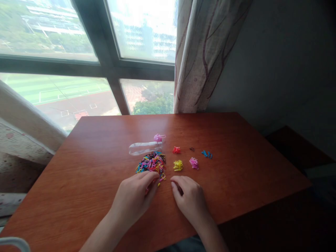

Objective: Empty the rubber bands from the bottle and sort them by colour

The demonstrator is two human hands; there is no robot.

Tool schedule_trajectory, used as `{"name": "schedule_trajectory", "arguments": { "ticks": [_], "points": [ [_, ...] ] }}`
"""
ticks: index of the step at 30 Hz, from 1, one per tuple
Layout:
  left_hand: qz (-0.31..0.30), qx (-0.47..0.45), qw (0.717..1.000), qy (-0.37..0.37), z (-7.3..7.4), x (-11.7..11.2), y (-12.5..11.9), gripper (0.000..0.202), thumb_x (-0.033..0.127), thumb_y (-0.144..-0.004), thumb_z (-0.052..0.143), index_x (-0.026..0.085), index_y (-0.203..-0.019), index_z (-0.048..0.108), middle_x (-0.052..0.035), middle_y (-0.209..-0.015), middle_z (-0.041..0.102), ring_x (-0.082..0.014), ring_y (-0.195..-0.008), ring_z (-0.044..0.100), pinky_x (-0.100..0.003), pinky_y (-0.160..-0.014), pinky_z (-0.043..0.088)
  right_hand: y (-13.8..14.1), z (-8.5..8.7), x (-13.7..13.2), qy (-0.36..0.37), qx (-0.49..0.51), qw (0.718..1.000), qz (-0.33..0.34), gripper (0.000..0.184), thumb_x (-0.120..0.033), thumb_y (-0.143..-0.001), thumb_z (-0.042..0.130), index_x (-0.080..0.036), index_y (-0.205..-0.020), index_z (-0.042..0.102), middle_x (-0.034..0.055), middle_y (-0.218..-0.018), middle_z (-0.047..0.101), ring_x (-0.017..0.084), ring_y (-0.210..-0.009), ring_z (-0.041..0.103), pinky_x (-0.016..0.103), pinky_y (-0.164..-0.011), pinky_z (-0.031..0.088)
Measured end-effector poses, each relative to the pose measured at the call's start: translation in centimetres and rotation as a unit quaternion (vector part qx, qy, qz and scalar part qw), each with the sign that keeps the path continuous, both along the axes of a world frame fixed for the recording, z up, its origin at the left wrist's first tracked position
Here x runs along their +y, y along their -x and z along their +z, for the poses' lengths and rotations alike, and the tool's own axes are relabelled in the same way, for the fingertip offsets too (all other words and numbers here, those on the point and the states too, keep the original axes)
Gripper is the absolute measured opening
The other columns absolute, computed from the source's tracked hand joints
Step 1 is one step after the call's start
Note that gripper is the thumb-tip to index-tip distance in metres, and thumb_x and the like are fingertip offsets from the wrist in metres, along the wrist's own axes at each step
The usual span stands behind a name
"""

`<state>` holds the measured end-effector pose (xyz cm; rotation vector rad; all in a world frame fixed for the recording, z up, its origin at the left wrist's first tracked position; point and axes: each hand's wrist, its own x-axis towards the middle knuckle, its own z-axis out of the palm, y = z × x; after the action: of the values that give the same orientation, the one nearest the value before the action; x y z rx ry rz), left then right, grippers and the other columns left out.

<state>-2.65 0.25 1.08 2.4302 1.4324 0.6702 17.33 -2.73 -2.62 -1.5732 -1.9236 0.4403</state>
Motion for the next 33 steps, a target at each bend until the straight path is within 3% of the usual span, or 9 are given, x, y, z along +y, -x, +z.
{"name": "schedule_trajectory", "arguments": {
  "ticks": [4,8,17,33],
  "points": [
    [-0.001,-0.025,1.0,-0.008,-2.1,-2.5,1.4,0.018,0.024,-0.093,0.048,0.024,-0.095,0.066,-0.0014,-0.085,0.074,-0.0161,-0.071,0.07,-0.024,-0.063,0.051,0.3,0.1,0.1,-0.006,-0.025,1.0,0.007,0.015,-0.016,-0.089,0.054,-0.024,-0.091,0.067,0.0006,-0.078,0.069,0.017,-0.073,0.063,0.026,-0.069,0.043],
    [-0.015,-0.042,0.999,0.002,-3.1,-3.4,2.1,0.019,0.022,-0.092,0.047,0.024,-0.096,0.066,-0.0017,-0.087,0.075,-0.0157,-0.072,0.071,-0.023,-0.065,0.054,0.8,0.2,0.3,-0.005,-0.029,0.999,0.022,0.015,-0.015,-0.089,0.056,-0.024,-0.091,0.067,0.0005,-0.079,0.069,0.017,-0.074,0.063,0.025,-0.07,0.042],
    [0.005,-0.04,0.999,0.028,-3.3,-3.1,1.8,0.019,0.022,-0.093,0.048,0.025,-0.097,0.066,-0.0009,-0.089,0.074,-0.0165,-0.075,0.071,-0.025,-0.067,0.054,2.6,0.5,0.7,0.01,-0.018,0.999,0.045,0.015,-0.016,-0.088,0.057,-0.024,-0.097,0.067,0.0003,-0.079,0.069,0.017,-0.075,0.063,0.026,-0.07,0.042],
    [-0.001,-0.023,0.999,0.023,-3.3,-3.1,1.7,0.019,0.023,-0.094,0.047,0.025,-0.097,0.065,-0.0009,-0.089,0.074,-0.0181,-0.076,0.071,-0.027,-0.068,0.054,2.5,0.0,0.4,0.004,-0.005,0.998,0.06,0.013,-0.014,-0.088,0.058,-0.023,-0.092,0.066,0.0004,-0.08,0.068,0.017,-0.076,0.061,0.026,-0.071,0.039]
  ]
}}
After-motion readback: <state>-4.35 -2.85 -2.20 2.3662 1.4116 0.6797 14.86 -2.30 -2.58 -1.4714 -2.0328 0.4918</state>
